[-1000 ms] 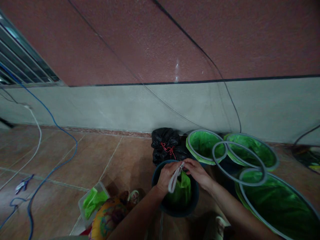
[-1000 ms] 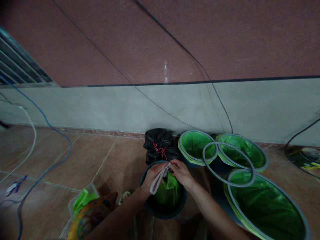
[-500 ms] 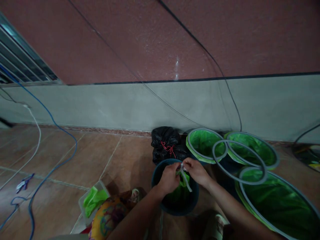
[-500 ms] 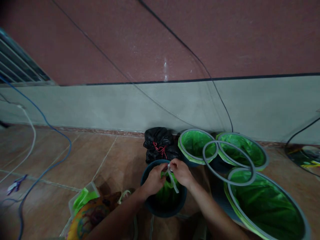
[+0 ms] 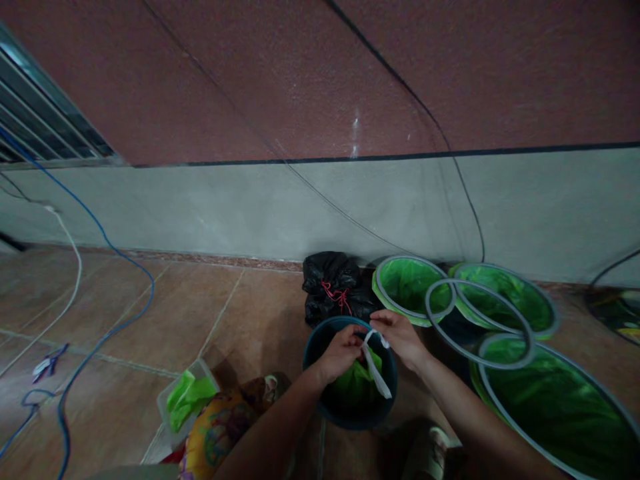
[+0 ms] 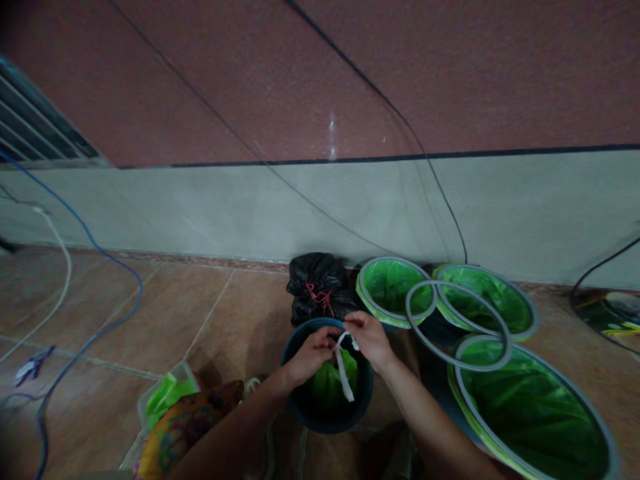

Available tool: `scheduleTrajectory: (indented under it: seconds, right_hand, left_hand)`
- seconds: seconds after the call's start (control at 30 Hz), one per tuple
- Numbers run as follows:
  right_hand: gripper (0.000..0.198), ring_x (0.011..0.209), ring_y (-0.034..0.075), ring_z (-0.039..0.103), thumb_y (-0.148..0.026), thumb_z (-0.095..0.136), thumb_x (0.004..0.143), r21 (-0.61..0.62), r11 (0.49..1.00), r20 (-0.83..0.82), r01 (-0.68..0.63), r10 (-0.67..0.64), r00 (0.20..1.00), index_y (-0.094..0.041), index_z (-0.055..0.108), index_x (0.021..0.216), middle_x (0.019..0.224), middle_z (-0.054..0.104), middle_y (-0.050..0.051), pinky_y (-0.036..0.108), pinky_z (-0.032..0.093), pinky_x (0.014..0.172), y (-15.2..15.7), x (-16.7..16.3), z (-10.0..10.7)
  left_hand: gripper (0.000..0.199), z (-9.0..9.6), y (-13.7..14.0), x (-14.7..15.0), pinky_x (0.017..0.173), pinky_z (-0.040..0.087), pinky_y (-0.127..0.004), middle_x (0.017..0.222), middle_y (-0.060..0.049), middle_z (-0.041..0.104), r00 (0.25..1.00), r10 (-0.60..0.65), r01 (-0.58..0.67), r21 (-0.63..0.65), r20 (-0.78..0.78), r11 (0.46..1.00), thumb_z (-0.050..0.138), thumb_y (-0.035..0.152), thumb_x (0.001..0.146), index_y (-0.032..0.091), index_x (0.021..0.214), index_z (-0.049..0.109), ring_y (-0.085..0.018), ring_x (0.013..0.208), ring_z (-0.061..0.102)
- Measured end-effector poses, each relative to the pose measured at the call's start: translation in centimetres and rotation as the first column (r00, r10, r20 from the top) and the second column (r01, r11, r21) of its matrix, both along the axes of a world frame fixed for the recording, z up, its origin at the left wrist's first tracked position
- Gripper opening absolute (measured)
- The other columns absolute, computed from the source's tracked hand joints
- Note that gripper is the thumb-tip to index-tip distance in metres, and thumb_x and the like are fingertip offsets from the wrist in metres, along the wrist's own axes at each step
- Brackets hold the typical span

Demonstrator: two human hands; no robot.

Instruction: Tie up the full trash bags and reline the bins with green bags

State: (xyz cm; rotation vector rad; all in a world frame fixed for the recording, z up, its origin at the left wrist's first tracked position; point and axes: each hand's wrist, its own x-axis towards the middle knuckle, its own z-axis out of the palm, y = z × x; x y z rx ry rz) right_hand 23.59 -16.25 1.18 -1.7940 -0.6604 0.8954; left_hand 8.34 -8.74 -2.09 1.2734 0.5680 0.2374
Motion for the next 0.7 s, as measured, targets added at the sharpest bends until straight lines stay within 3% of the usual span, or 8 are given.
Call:
scheduleTrajectory:
  seconds: [0.17, 0.27, 0.37, 0.47, 0.57, 0.7]
  right_hand:
    - [0.023, 0.070, 0.018, 0.061, -0.034, 0.060, 0.066, -0.029, 0.996, 0.049, -0.084, 0.085, 0.995, -0.019, 0.068, 0.083, 0.076, 0.070, 0.004, 0.032, 0.047, 0.067, -0.1, 0.4, -0.7]
    - [0.024, 0.069, 0.018, 0.060, -0.035, 0.057, 0.069, -0.073, 0.980, 0.086, -0.186, 0.192, 0.978, -0.020, 0.069, 0.083, 0.075, 0.070, 0.003, 0.031, 0.044, 0.066, -0.3, 0.4, -1.3]
    - [0.024, 0.061, 0.015, 0.054, -0.040, 0.055, 0.074, -0.104, 0.953, 0.077, -0.284, 0.292, 0.953, -0.019, 0.067, 0.078, 0.068, 0.066, 0.001, 0.028, 0.039, 0.059, -0.5, 0.2, -1.2]
    - [0.032, 0.054, 0.012, 0.048, -0.047, 0.052, 0.080, -0.127, 0.919, 0.069, -0.373, 0.384, 0.921, -0.019, 0.065, 0.072, 0.060, 0.063, 0.000, 0.026, 0.033, 0.053, -0.7, -0.2, -0.2]
    - [0.037, 0.050, 0.011, 0.043, -0.052, 0.052, 0.082, -0.136, 0.893, 0.056, -0.430, 0.440, 0.896, -0.018, 0.066, 0.072, 0.051, 0.055, -0.003, 0.026, 0.029, 0.050, -0.8, -0.4, 0.5]
    - [0.023, 0.049, 0.011, 0.042, -0.034, 0.056, 0.079, -0.271, 0.842, 0.110, -0.467, 0.509, 0.854, -0.019, 0.067, 0.065, 0.048, 0.050, -0.004, 0.026, 0.028, 0.051, -1.2, 0.1, -0.4]
  left_hand:
    - [0.067, 1.0, -0.2, -0.5, 0.067, 0.043, -0.021, 0.075, 0.005, 0.062, 0.999, 0.028, -0.030, 0.068, 0.034, 0.997, 0.067, 0.003, 0.059, 0.017, 0.123, 0.055, -0.009, 0.067, 0.056]
    - [0.056, 0.8, -0.2, -0.3, 0.067, 0.043, -0.022, 0.077, 0.004, 0.063, 0.991, 0.119, -0.127, 0.124, 0.069, 0.984, 0.070, 0.012, 0.064, 0.017, 0.119, 0.060, -0.010, 0.068, 0.056]
    - [0.028, 0.3, 0.0, 0.0, 0.067, 0.044, -0.024, 0.075, 0.001, 0.063, 0.974, 0.224, -0.228, 0.210, 0.041, 0.951, 0.064, 0.033, 0.079, 0.015, 0.100, 0.069, -0.012, 0.068, 0.055]
    - [0.038, -0.1, 0.4, 0.0, 0.061, 0.041, -0.025, 0.065, 0.001, 0.059, 0.962, 0.270, -0.246, 0.283, -0.047, 0.927, 0.053, 0.048, 0.087, 0.014, 0.087, 0.071, -0.012, 0.061, 0.052]
    - [0.042, -0.3, 0.7, -0.2, 0.059, 0.040, -0.024, 0.063, 0.001, 0.060, 0.946, 0.314, -0.277, 0.305, -0.077, 0.911, 0.049, 0.051, 0.088, 0.014, 0.085, 0.070, -0.012, 0.059, 0.053]
    - [0.038, -0.6, 0.8, -0.7, 0.052, 0.037, -0.023, 0.054, 0.003, 0.055, 0.901, 0.390, -0.336, 0.264, -0.188, 0.904, 0.048, 0.048, 0.088, 0.016, 0.080, 0.066, -0.011, 0.050, 0.051]
